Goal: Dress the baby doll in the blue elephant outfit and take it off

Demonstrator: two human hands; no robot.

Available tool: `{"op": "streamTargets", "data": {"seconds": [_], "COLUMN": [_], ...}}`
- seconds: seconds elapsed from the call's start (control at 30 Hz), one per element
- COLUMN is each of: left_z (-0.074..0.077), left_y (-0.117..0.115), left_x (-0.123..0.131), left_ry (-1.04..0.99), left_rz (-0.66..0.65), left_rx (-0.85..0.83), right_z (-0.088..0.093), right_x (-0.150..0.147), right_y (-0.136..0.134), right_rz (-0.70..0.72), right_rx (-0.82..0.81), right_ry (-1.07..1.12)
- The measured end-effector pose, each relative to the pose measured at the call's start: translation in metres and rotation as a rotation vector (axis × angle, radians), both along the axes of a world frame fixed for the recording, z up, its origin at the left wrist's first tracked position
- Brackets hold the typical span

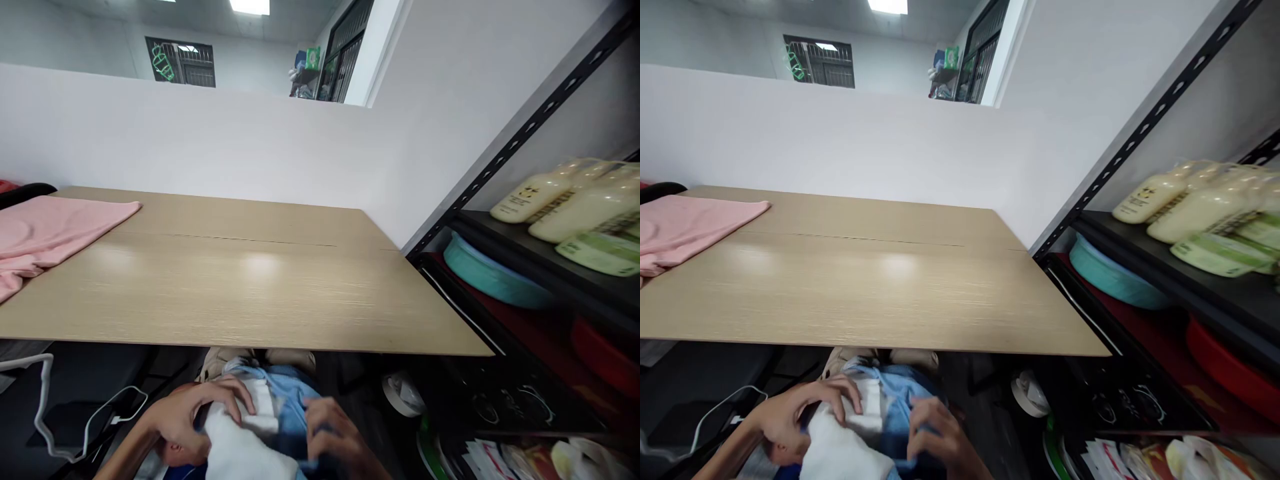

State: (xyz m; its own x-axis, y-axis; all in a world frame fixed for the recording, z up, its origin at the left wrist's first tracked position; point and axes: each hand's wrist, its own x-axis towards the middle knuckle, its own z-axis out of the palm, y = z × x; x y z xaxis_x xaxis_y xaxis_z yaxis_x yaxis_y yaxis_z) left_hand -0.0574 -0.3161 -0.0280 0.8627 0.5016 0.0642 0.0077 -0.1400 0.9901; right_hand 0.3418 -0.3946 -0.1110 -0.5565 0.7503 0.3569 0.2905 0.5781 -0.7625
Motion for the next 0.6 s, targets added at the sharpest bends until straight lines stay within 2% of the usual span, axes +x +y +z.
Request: {"op": "streamTargets", "data": {"seconds": [0.03,0.1,0.17,0.23,0.3,0.37,0.4,0.5,0.6], "left_z": [0.005,0.017,0.026,0.027,0.018,0.005,-0.001,-0.01,-0.01], "left_y": [0.001,0.002,0.004,0.006,0.007,0.008,0.008,0.008,0.01], "left_x": [0.002,0.006,0.009,0.01,0.009,0.009,0.009,0.013,0.019], "left_ry": [0.001,0.023,0.054,0.085,0.2,0.423,0.56,0.937,1.09], "left_rz": [-0.016,-0.048,-0.072,0.011,0.239,0.476,0.549,0.591,0.558], "left_rx": [0.017,0.011,-0.052,-0.102,-0.072,0.039,0.092,0.167,0.192], "right_z": [0.01,0.03,0.044,0.05,0.047,0.04,0.036,0.025,0.018], "right_x": [-0.003,-0.013,-0.027,-0.043,-0.062,-0.084,-0.096,-0.132,-0.163], "right_y": [0.009,0.032,0.059,0.087,0.113,0.136,0.145,0.162,0.167], "right_rz": [-0.043,-0.024,0.058,0.143,0.193,0.18,0.168,0.178,0.188], "right_rx": [-0.036,-0.16,-0.304,-0.401,-0.479,-0.576,-0.633,-0.686,-0.649], "right_ry": [0.087,0.175,0.132,0.001,-0.149,-0.233,-0.27,-0.343,-0.359]}}
